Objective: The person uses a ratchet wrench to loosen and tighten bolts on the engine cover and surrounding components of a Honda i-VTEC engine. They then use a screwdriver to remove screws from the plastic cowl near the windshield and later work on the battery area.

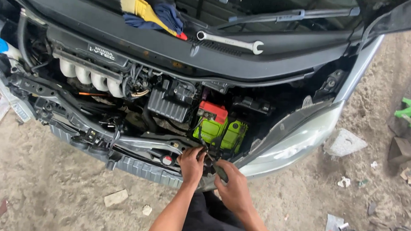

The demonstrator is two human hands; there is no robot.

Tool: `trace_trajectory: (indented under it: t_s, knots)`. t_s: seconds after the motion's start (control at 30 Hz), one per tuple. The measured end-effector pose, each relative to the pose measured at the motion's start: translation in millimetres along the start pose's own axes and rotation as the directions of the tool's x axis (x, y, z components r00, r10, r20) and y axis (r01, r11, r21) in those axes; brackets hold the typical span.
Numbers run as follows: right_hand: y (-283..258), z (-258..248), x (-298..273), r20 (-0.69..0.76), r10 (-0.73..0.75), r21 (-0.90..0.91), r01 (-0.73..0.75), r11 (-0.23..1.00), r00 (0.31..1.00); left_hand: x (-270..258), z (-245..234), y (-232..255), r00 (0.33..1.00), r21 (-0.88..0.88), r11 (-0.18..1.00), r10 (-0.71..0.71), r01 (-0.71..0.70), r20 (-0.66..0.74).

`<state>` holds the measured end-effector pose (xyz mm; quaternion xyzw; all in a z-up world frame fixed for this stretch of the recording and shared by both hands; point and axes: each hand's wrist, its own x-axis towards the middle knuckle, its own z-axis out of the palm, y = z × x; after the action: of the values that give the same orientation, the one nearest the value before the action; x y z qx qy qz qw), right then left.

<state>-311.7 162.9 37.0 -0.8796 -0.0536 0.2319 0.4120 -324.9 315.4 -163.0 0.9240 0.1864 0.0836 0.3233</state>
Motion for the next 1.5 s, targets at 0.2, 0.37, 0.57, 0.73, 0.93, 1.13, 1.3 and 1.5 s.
trace_trajectory:
  t_s: [0.2, 0.37, 0.57, 0.73, 0.93, 1.13, 1.3, 1.5]
  knots:
    - [-3.2, 2.2, 5.0, -0.016, -0.118, -0.024, 0.118, 0.993, 0.993, 5.6, 0.2, 4.3, 0.997, -0.002, 0.997, -0.078, 0.078, 0.0]
    - [-10.6, 1.9, 23.3, -0.032, -0.045, -0.146, 0.04, 0.988, 0.998, 10.6, 2.1, -6.5, 0.997, -0.031, 0.997, -0.073, 0.074, 0.026]
    - [-26.1, 14.3, 28.1, -0.06, -0.022, -0.25, 0.006, 0.968, 0.998, 21.6, 4.1, -22.5, 0.991, -0.094, 0.993, -0.062, 0.073, 0.115]
    - [-28.7, 35.9, 26.6, -0.163, 0.036, -0.28, -0.081, 0.957, 0.986, 30.7, 1.1, -36.9, 0.978, -0.156, 0.986, -0.019, 0.052, 0.207]
    - [-32.9, 46.7, 25.7, -0.254, 0.154, -0.192, -0.206, 0.959, 0.955, 40.6, -10.9, -47.9, 0.9, -0.258, 0.962, 0.039, 0.083, 0.435]
    - [-36.6, 47.2, 39.2, -0.269, 0.131, -0.279, -0.207, 0.938, 0.954, 49.2, -11.6, -52.2, 0.85, -0.293, 0.947, 0.044, 0.133, 0.525]
    - [-64.4, 46.7, 27.6, -0.18, 0.127, -0.331, -0.181, 0.926, 0.975, 47.5, -12.3, -56.9, 0.818, -0.347, 0.92, 0.052, 0.185, 0.573]
    - [-80.7, 46.5, 13.8, -0.192, 0.129, -0.318, -0.186, 0.93, 0.973, 48.2, -5.7, -62.9, 0.809, -0.332, 0.926, 0.051, 0.182, 0.586]
